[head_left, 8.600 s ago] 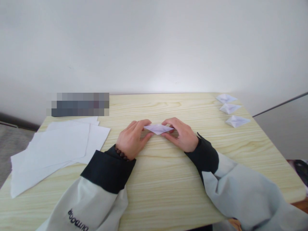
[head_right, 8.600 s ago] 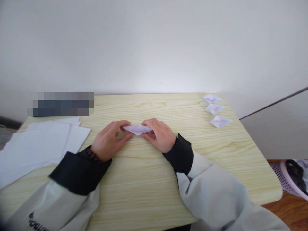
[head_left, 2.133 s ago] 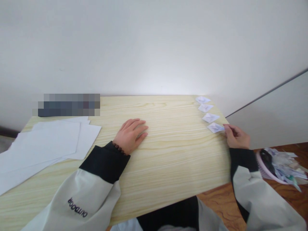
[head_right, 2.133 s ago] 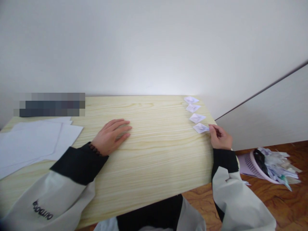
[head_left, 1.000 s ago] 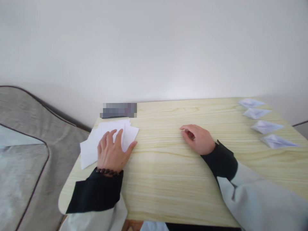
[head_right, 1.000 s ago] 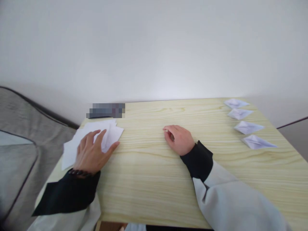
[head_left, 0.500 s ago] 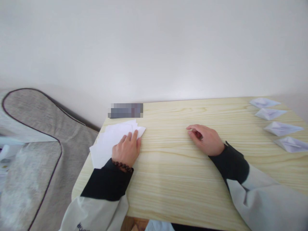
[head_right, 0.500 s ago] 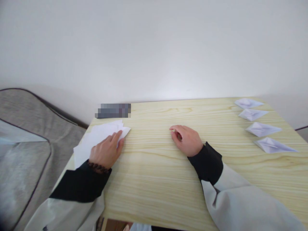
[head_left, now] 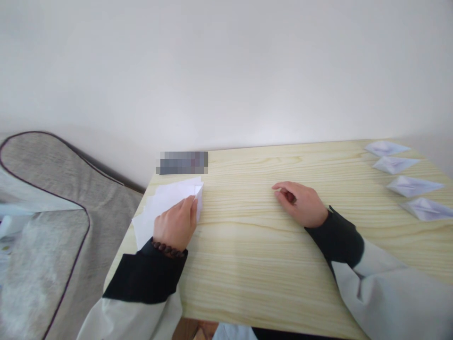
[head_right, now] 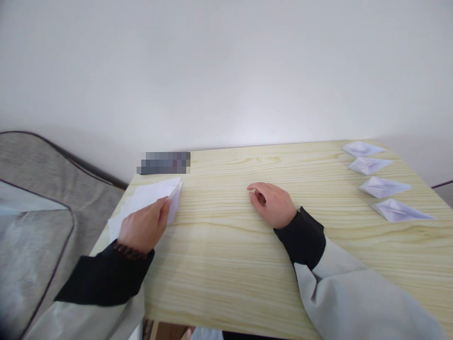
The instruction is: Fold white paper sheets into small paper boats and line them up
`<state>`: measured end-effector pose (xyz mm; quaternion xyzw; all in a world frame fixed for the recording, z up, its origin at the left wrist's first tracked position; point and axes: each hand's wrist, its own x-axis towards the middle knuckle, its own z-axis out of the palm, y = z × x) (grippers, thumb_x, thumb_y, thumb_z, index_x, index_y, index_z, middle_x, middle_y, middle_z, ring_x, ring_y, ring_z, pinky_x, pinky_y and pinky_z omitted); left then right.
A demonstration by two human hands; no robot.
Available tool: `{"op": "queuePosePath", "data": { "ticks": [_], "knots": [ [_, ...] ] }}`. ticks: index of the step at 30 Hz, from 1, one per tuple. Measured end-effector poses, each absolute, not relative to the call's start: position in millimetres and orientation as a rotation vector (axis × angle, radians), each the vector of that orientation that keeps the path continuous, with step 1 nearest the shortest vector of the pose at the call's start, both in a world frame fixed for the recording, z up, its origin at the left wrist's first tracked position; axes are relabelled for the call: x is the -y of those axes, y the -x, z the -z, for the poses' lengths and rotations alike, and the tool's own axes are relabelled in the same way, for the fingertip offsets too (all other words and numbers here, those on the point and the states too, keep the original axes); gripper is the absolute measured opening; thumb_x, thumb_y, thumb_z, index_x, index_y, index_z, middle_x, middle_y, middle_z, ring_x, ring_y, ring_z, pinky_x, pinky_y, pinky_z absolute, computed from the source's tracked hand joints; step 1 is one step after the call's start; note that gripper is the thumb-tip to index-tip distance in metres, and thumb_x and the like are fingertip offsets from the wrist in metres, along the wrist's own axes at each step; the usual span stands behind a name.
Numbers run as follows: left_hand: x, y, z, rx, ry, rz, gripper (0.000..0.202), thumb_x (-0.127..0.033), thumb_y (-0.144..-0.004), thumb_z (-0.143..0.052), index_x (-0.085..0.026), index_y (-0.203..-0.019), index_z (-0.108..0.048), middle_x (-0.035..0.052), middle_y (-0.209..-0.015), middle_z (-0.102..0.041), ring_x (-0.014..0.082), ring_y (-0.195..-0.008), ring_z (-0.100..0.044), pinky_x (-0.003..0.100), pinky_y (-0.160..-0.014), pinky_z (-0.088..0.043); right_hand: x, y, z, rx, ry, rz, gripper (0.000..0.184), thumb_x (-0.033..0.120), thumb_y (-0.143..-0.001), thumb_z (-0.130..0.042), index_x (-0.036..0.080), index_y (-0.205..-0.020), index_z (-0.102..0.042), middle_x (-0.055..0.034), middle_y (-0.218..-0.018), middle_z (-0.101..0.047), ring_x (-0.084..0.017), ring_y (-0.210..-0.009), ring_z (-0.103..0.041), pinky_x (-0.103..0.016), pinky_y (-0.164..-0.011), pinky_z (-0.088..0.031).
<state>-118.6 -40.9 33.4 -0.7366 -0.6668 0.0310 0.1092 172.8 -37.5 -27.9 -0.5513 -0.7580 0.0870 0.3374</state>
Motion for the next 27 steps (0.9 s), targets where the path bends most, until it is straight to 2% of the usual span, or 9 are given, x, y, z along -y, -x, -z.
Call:
{"op": "queuePosePath", "data": {
  "ticks": [6, 11, 22, 27],
  "knots": [
    [45, 128, -26, 1.801, 2.074, 0.477, 0.031, -0.031, -0.09, -0.041, -0.018, -0.101, -0.067, 0.0087, -0.083, -0.073, 0.0219, -0.072, -0.068, 0.027, -0.056, -0.046, 38, -173, 30, 1.966, 1.443, -0.211, 0.019, 0.026, -0.083, -0.047, 0.018, -0.092, -0.062, -0.0011, -0.066, -0.063, -0.013, -0.056, -0.055, -0.026, -0.057, -0.044],
    [51, 127, -20, 1.645, 2.077, 0.643, 0.023, -0.029, -0.087, -0.05, -0.02, -0.094, -0.069, 0.005, -0.085, -0.074, 0.0176, -0.069, -0.069, 0.024, -0.061, -0.049, 37, -173, 29, 1.969, 1.439, -0.205, 0.019, 0.027, -0.083, -0.047, 0.018, -0.091, -0.062, -0.0008, -0.066, -0.062, -0.013, -0.055, -0.055, -0.026, -0.057, -0.044],
    [56, 115, -32, 1.864, 1.853, 0.958, 0.024, -0.035, -0.086, -0.05, -0.017, -0.092, -0.064, 0.0031, -0.068, -0.067, 0.012, -0.049, -0.057, 0.021, -0.047, -0.039, 38, -174, 29, 1.972, 1.457, -0.229, 0.019, 0.026, -0.083, -0.047, 0.018, -0.092, -0.062, -0.0006, -0.066, -0.062, -0.013, -0.055, -0.055, -0.026, -0.057, -0.044],
    [57, 106, -36, 1.956, 1.823, 1.143, 0.024, -0.035, -0.085, -0.052, -0.016, -0.093, -0.063, 0.0001, -0.061, -0.062, 0.0112, -0.049, -0.054, 0.021, -0.047, -0.039, 38, -173, 28, 1.985, 1.436, -0.211, 0.019, 0.026, -0.084, -0.046, 0.018, -0.092, -0.062, -0.001, -0.065, -0.062, -0.014, -0.057, -0.055, -0.026, -0.057, -0.044]
  ]
}}
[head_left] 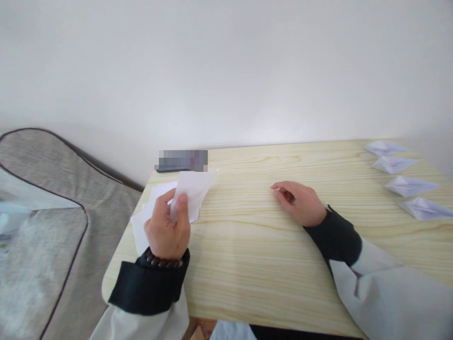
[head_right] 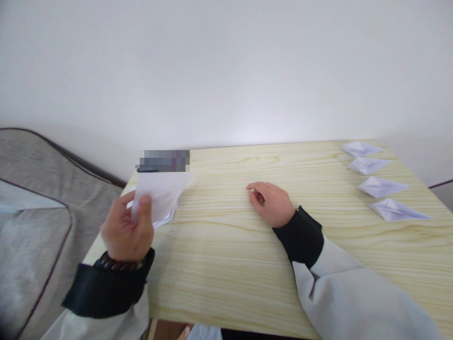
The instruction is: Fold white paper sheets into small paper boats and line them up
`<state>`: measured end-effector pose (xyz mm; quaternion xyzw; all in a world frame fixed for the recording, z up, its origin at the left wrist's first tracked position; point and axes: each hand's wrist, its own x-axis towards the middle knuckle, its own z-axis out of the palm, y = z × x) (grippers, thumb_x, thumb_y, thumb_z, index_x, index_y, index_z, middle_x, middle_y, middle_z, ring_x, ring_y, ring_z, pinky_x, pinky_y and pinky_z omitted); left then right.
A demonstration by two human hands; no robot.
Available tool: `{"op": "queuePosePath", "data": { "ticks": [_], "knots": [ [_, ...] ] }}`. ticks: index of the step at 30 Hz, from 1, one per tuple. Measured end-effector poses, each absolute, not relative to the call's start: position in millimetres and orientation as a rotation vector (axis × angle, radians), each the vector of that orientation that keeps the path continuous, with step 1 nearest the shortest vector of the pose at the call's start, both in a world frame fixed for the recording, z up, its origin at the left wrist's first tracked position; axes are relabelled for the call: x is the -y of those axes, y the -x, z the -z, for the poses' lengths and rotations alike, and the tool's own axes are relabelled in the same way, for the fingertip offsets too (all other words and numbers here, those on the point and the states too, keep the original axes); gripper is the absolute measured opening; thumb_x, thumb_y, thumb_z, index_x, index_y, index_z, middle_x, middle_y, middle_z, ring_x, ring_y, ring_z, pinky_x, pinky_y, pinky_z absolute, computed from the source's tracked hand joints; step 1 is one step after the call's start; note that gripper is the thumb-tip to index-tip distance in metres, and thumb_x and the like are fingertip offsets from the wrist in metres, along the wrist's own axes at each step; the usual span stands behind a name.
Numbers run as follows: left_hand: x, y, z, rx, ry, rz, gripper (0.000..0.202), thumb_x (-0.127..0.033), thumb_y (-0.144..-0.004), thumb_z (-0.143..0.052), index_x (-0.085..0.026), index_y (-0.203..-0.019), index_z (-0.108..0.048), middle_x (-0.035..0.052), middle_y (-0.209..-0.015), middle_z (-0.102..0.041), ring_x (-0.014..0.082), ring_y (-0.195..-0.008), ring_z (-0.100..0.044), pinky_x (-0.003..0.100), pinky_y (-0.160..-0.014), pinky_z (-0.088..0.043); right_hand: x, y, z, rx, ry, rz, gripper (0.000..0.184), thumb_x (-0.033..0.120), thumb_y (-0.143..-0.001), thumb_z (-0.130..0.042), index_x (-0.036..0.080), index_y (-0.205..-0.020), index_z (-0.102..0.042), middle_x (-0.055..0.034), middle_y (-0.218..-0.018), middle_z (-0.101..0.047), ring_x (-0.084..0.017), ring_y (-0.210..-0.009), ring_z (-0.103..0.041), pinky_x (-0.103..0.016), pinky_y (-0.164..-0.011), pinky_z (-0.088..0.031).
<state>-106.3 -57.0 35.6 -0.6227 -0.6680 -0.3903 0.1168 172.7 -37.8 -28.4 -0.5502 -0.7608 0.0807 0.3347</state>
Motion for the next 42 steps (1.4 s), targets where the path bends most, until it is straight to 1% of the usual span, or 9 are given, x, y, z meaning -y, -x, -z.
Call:
{"op": "queuePosePath", "data": {
  "ticks": [10, 14, 16, 20, 24, 27, 31, 35, 42],
  "knots": [
    [31, 77, -28, 2.087, 1.912, 1.514, 0.03, -0.042, -0.081, -0.057, -0.015, -0.094, -0.062, -0.0038, -0.054, -0.054, 0.0075, -0.045, -0.048, 0.016, -0.042, -0.035, 38, -171, 27, 1.956, 1.379, -0.21, 0.02, 0.027, -0.086, -0.046, 0.019, -0.098, -0.06, -0.0046, -0.084, -0.065, -0.015, -0.067, -0.057, -0.029, -0.068, -0.047],
    [10, 54, -19, 2.242, 2.155, 1.749, 0.035, -0.044, -0.077, -0.059, -0.016, -0.097, -0.062, -0.0032, -0.056, -0.058, 0.0077, -0.041, -0.047, 0.017, -0.038, -0.035, 34, -172, 25, 1.795, 1.313, -0.209, 0.049, 0.037, -0.082, -0.055, 0.015, -0.124, -0.045, -0.0148, -0.119, -0.056, -0.021, -0.092, -0.057, -0.034, -0.073, -0.049],
    [-1, 40, -13, 2.311, 2.351, 1.797, 0.033, -0.043, -0.075, -0.061, -0.017, -0.096, -0.063, -0.0021, -0.06, -0.062, 0.0083, -0.042, -0.049, 0.018, -0.038, -0.037, 31, -172, 24, 1.764, 1.271, -0.256, 0.056, 0.039, -0.08, -0.056, 0.016, -0.128, -0.04, -0.0159, -0.124, -0.053, -0.023, -0.098, -0.055, -0.035, -0.074, -0.049],
    [-14, 22, -4, 2.381, 2.606, 1.785, 0.038, -0.041, -0.069, -0.068, -0.017, -0.098, -0.064, 0.0006, -0.066, -0.066, 0.0118, -0.05, -0.057, 0.018, -0.04, -0.041, 27, -175, 23, 1.731, 1.311, -0.429, 0.035, 0.035, -0.081, -0.056, 0.017, -0.11, -0.053, -0.0069, -0.086, -0.066, -0.016, -0.069, -0.055, -0.03, -0.064, -0.047],
    [-17, 22, -1, 2.32, 2.764, 2.144, 0.063, -0.043, -0.072, -0.066, -0.021, -0.126, -0.042, -0.0015, -0.068, -0.067, 0.0112, -0.046, -0.057, 0.019, -0.04, -0.044, 26, -179, 20, 1.56, 1.301, -0.774, 0.02, 0.038, -0.079, -0.058, 0.019, -0.077, -0.051, 0.0039, -0.055, -0.053, -0.008, -0.046, -0.041, -0.022, -0.045, -0.035],
    [-18, 25, -1, 2.27, 2.777, 2.46, 0.071, -0.043, -0.069, -0.068, -0.021, -0.128, -0.036, 0.0023, -0.082, -0.069, 0.0139, -0.06, -0.064, 0.023, -0.049, -0.051, 27, -181, 18, 1.344, 1.229, -1.023, 0.026, 0.039, -0.078, -0.06, 0.021, -0.075, -0.041, 0.0059, -0.053, -0.053, -0.006, -0.041, -0.038, -0.018, -0.039, -0.027],
    [-17, 24, 2, 2.382, 3.048, 2.18, 0.051, -0.034, -0.062, -0.076, -0.013, -0.103, -0.054, 0.0081, -0.093, -0.07, 0.0188, -0.081, -0.067, 0.028, -0.07, -0.055, 29, -185, 16, 1.257, 1.165, -1.324, 0.027, 0.041, -0.078, -0.06, 0.021, -0.087, -0.043, 0.0057, -0.053, -0.057, -0.007, -0.038, -0.042, -0.017, -0.037, -0.03],
    [-16, 23, 4, 2.497, 3.289, 1.756, 0.037, -0.038, -0.067, -0.072, -0.013, -0.091, -0.059, 0.0073, -0.083, -0.071, 0.0202, -0.072, -0.067, 0.027, -0.058, -0.055, 32, -188, 16, 1.32, 1.124, -1.458, 0.034, 0.041, -0.079, -0.059, 0.017, -0.102, -0.051, 0.0025, -0.055, -0.062, -0.008, -0.04, -0.049, -0.018, -0.038, -0.035],
    [-13, 22, -1, 2.612, 3.379, 1.732, 0.051, -0.037, -0.064, -0.076, -0.016, -0.103, -0.051, 0.0058, -0.077, -0.073, 0.0212, -0.067, -0.068, 0.029, -0.056, -0.055, 29, -192, 19, 1.275, 1.164, -1.343, 0.029, 0.041, -0.082, -0.057, 0.016, -0.098, -0.059, 0.001, -0.058, -0.064, -0.009, -0.04, -0.052, -0.017, -0.036, -0.037]
  ]
}}
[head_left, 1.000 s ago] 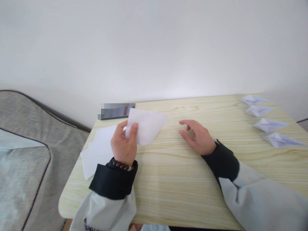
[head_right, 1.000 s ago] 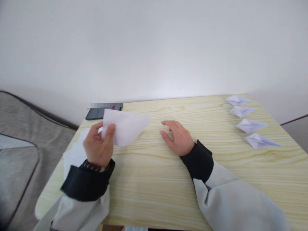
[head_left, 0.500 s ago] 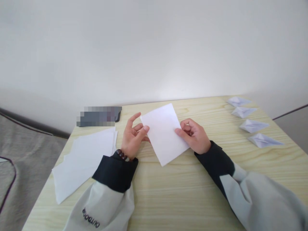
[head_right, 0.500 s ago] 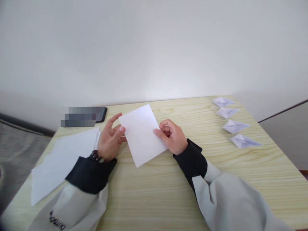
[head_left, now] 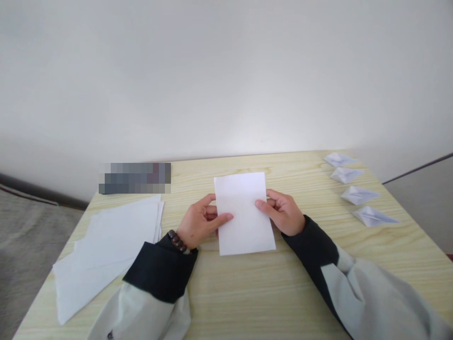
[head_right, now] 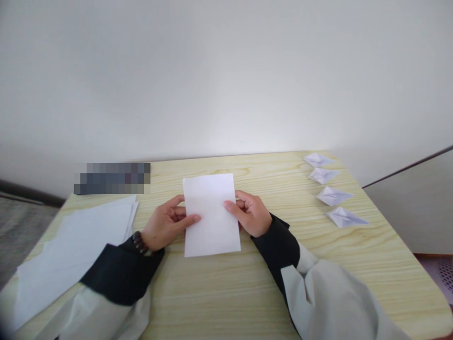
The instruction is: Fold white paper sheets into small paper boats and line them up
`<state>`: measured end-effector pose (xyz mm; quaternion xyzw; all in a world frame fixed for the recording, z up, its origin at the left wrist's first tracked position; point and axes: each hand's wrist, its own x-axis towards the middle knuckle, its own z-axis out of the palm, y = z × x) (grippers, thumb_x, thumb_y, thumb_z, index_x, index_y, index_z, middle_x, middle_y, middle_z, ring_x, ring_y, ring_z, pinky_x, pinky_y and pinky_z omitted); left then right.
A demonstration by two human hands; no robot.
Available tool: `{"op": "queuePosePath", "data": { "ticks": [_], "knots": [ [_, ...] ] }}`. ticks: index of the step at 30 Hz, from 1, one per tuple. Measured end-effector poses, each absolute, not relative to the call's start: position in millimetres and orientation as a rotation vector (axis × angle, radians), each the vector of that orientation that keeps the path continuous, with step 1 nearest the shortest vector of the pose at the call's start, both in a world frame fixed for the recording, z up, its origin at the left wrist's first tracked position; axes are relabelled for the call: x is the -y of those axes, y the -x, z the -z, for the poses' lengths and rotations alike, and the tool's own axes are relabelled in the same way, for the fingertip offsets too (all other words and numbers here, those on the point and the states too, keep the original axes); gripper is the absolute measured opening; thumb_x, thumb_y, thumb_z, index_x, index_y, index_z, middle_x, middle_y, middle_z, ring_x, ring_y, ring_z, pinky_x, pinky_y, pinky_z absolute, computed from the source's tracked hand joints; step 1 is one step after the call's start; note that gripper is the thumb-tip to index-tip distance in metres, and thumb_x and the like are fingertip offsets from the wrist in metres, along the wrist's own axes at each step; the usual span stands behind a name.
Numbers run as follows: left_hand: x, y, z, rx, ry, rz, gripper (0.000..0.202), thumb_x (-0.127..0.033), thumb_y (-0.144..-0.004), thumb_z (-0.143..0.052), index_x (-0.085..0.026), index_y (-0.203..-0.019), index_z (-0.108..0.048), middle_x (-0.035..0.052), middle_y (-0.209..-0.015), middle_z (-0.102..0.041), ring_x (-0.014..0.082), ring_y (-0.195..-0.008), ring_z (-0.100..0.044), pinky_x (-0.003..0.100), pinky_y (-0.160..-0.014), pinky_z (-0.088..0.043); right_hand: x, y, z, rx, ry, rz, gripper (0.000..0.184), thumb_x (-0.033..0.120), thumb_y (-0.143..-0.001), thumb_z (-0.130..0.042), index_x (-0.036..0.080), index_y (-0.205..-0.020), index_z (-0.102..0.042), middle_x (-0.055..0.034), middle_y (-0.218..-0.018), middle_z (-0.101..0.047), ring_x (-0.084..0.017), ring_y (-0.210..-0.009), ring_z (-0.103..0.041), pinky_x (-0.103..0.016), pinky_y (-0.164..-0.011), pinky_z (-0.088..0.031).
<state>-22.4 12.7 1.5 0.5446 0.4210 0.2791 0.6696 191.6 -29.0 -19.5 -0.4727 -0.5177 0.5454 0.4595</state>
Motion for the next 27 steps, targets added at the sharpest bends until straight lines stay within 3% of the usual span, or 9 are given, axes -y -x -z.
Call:
{"op": "queuePosePath", "data": {
  "ticks": [4, 8, 11, 14, 17, 19, 22, 27],
  "knots": [
    [-12, 23, -2, -0.947, -1.212, -0.658, 0.037, -0.041, -0.071, -0.07, -0.015, -0.092, -0.053, 0.0038, -0.069, -0.071, 0.0174, -0.059, -0.066, 0.025, -0.052, -0.053, 30, -193, 21, 1.386, 1.112, -1.409, 0.028, 0.039, -0.079, -0.062, 0.017, -0.097, -0.06, -0.0004, -0.065, -0.067, -0.01, -0.043, -0.056, -0.018, -0.036, -0.041],
    [-15, 25, 1, -0.928, -1.258, -0.706, 0.036, -0.041, -0.074, -0.067, -0.016, -0.097, -0.056, 0.0007, -0.066, -0.068, 0.0141, -0.055, -0.063, 0.021, -0.048, -0.048, 32, -192, 20, 1.461, 1.152, -1.291, 0.023, 0.037, -0.083, -0.057, 0.018, -0.094, -0.064, 0.0002, -0.064, -0.067, -0.009, -0.043, -0.056, -0.018, -0.035, -0.042],
    [-18, 28, 4, -0.975, -1.316, -0.76, 0.034, -0.044, -0.073, -0.067, -0.015, -0.091, -0.061, -0.0011, -0.058, -0.063, 0.0106, -0.049, -0.057, 0.018, -0.043, -0.043, 30, -193, 19, 1.562, 1.129, -1.022, 0.023, 0.029, -0.086, -0.051, 0.02, -0.101, -0.067, -0.0037, -0.085, -0.071, -0.014, -0.063, -0.064, -0.022, -0.051, -0.05],
    [-19, 30, 4, -0.96, -1.214, -0.719, 0.048, -0.057, -0.073, -0.061, -0.017, -0.099, -0.062, 0.002, -0.069, -0.065, 0.0129, -0.055, -0.059, 0.021, -0.047, -0.046, 27, -195, 19, 1.7, 1.025, -0.808, 0.03, 0.017, -0.087, -0.043, 0.021, -0.106, -0.067, -0.0052, -0.101, -0.069, -0.016, -0.087, -0.064, -0.025, -0.07, -0.051],
    [-18, 29, 0, -0.837, -1.036, -0.694, 0.074, -0.077, -0.071, -0.039, -0.016, -0.106, -0.059, 0.0076, -0.074, -0.068, 0.0204, -0.064, -0.063, 0.03, -0.054, -0.05, 24, -197, 20, 1.828, 1.011, -0.645, 0.038, 0.01, -0.085, -0.038, 0.021, -0.106, -0.067, -0.0039, -0.079, -0.066, -0.012, -0.067, -0.059, -0.023, -0.06, -0.046],
    [-16, 27, -4, -0.856, -1.088, -0.712, 0.066, -0.072, -0.072, -0.045, -0.016, -0.104, -0.06, 0.0057, -0.07, -0.067, 0.0172, -0.061, -0.062, 0.025, -0.053, -0.047, 24, -197, 19, 1.863, 1.028, -0.587, 0.039, 0.009, -0.085, -0.036, 0.02, -0.107, -0.067, -0.0032, -0.074, -0.061, -0.011, -0.061, -0.054, -0.022, -0.055, -0.043],
    [-14, 24, -8, -1.016, -1.255, -0.687, 0.044, -0.045, -0.068, -0.071, -0.016, -0.101, -0.06, -0.0013, -0.06, -0.063, 0.0092, -0.05, -0.053, 0.017, -0.045, -0.037, 26, -196, 16, 1.819, 1.022, -0.658, 0.037, 0.013, -0.087, -0.035, 0.02, -0.106, -0.066, -0.0046, -0.082, -0.063, -0.013, -0.068, -0.056, -0.025, -0.061, -0.044],
    [-14, 20, -6, -1.034, -1.257, -0.769, 0.044, -0.038, -0.066, -0.073, -0.016, -0.101, -0.058, 0.0009, -0.071, -0.065, 0.0105, -0.06, -0.057, 0.019, -0.053, -0.043, 32, -196, 10, 1.662, 1.143, -0.887, 0.04, 0.028, -0.091, -0.03, 0.019, -0.122, -0.055, -0.0044, -0.085, -0.066, -0.016, -0.074, -0.059, -0.027, -0.064, -0.047]
  ]
}}
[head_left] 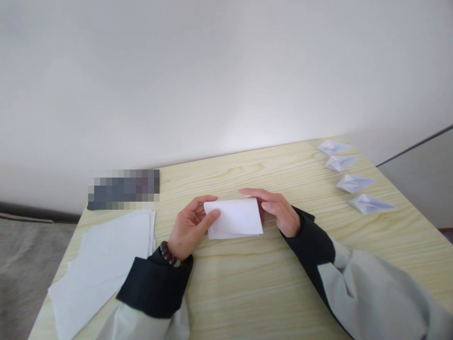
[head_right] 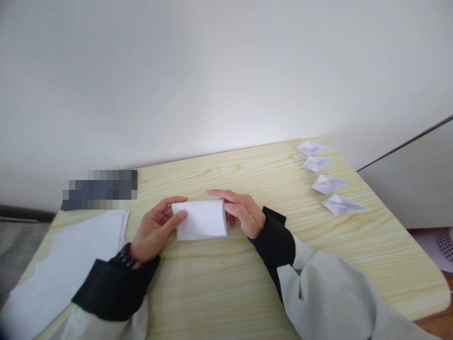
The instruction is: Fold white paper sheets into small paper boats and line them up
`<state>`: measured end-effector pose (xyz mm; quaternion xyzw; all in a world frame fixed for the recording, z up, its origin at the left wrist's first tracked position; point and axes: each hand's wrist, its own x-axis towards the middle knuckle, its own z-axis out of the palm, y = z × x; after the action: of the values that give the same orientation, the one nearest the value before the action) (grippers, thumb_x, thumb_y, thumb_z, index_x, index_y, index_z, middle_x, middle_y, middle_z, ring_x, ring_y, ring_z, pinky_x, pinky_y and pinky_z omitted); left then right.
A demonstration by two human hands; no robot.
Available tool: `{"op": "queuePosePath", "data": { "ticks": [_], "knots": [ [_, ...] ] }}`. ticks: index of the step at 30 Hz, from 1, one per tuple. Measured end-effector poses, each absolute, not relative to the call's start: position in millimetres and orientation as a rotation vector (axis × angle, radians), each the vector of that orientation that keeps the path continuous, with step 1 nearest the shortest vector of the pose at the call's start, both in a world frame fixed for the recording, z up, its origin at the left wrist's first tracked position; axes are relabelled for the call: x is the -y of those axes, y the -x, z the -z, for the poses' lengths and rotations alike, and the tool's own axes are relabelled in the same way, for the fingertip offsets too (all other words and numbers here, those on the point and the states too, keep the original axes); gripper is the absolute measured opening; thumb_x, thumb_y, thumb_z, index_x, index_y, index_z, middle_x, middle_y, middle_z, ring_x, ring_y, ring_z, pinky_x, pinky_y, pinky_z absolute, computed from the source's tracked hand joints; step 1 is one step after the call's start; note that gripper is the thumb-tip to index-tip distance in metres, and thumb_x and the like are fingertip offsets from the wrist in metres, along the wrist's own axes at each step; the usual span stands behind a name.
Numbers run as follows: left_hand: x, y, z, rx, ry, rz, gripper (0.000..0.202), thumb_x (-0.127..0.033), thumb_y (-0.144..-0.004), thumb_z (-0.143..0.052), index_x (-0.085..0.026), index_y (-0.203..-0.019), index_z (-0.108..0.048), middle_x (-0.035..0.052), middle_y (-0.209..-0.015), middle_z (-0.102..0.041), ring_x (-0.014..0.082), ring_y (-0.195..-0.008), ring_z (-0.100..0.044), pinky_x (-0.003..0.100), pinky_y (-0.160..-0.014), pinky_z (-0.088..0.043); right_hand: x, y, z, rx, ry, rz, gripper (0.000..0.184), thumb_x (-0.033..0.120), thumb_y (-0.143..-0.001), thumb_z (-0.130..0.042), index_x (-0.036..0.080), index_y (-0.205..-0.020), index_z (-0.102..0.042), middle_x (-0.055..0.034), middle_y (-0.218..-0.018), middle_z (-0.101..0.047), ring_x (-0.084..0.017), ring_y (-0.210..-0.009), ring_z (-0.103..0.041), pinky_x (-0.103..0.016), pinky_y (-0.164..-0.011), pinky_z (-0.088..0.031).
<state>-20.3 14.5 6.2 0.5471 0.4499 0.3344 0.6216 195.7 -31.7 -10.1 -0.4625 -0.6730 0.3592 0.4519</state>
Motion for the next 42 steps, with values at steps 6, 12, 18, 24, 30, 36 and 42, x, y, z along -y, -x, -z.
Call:
{"op": "queuePosePath", "data": {
  "ticks": [6, 12, 18, 24, 30, 36, 42],
  "knots": [
    [-11, 18, -8, -1.027, -1.292, -0.784, 0.046, -0.04, -0.063, -0.074, -0.016, -0.099, -0.058, 0.0013, -0.076, -0.064, 0.0124, -0.065, -0.058, 0.021, -0.056, -0.045, 31, -190, 14, 1.649, 1.306, -0.88, 0.036, 0.039, -0.087, -0.05, 0.019, -0.115, -0.057, -0.0001, -0.07, -0.063, -0.009, -0.048, -0.051, -0.021, -0.046, -0.041],
    [-9, 16, -12, -1.114, -1.288, -0.726, 0.045, -0.05, -0.068, -0.067, -0.016, -0.097, -0.062, -0.0007, -0.065, -0.06, 0.0096, -0.053, -0.05, 0.018, -0.046, -0.036, 31, -186, 14, 1.698, 1.265, -0.808, 0.027, 0.033, -0.086, -0.052, 0.02, -0.107, -0.062, -0.0054, -0.1, -0.068, -0.014, -0.072, -0.064, -0.023, -0.06, -0.05],
    [-6, 14, -7, -1.127, -1.204, -0.804, 0.042, -0.044, -0.066, -0.072, -0.017, -0.096, -0.062, -0.0001, -0.067, -0.062, 0.0102, -0.056, -0.052, 0.019, -0.049, -0.039, 31, -185, 10, 1.726, 1.295, -0.765, 0.026, 0.03, -0.086, -0.052, 0.02, -0.107, -0.063, -0.0056, -0.102, -0.069, -0.014, -0.074, -0.064, -0.023, -0.06, -0.05],
    [-11, -1, -2, -1.177, -1.175, -0.964, 0.033, -0.046, -0.073, -0.066, -0.018, -0.091, -0.061, -0.0033, -0.064, -0.058, 0.0065, -0.051, -0.047, 0.015, -0.044, -0.034, 31, -185, 14, 1.631, 1.316, -0.733, 0.026, 0.029, -0.086, -0.052, 0.021, -0.108, -0.063, -0.0027, -0.091, -0.069, -0.008, -0.051, -0.052, -0.021, -0.049, -0.044],
    [-12, -6, -2, -1.112, -1.141, -0.892, 0.037, -0.042, -0.066, -0.073, -0.018, -0.091, -0.058, -0.0027, -0.066, -0.062, 0.0078, -0.049, -0.052, 0.017, -0.044, -0.037, 29, -186, 19, 1.464, 1.344, -0.776, 0.027, 0.031, -0.087, -0.051, 0.022, -0.111, -0.06, -0.0045, -0.097, -0.067, -0.01, -0.059, -0.057, -0.021, -0.048, -0.044],
    [-9, 2, -6, -1.11, -1.098, -0.837, 0.041, -0.043, -0.065, -0.073, -0.018, -0.093, -0.056, -0.0044, -0.055, -0.059, 0.0069, -0.042, -0.048, 0.016, -0.039, -0.034, 29, -183, 15, 1.487, 1.316, -0.851, 0.023, 0.031, -0.086, -0.053, 0.021, -0.104, -0.062, -0.0043, -0.098, -0.068, -0.011, -0.065, -0.061, -0.02, -0.052, -0.049],
    [-10, 2, -5, -1.148, -1.104, -0.827, 0.041, -0.042, -0.063, -0.074, -0.017, -0.092, -0.059, -0.0039, -0.053, -0.06, 0.0083, -0.043, -0.05, 0.017, -0.039, -0.035, 28, -180, 11, 1.494, 1.323, -0.805, 0.022, 0.031, -0.085, -0.054, 0.02, -0.101, -0.064, -0.0048, -0.096, -0.069, -0.014, -0.071, -0.063, -0.022, -0.056, -0.05]
  ]
}}
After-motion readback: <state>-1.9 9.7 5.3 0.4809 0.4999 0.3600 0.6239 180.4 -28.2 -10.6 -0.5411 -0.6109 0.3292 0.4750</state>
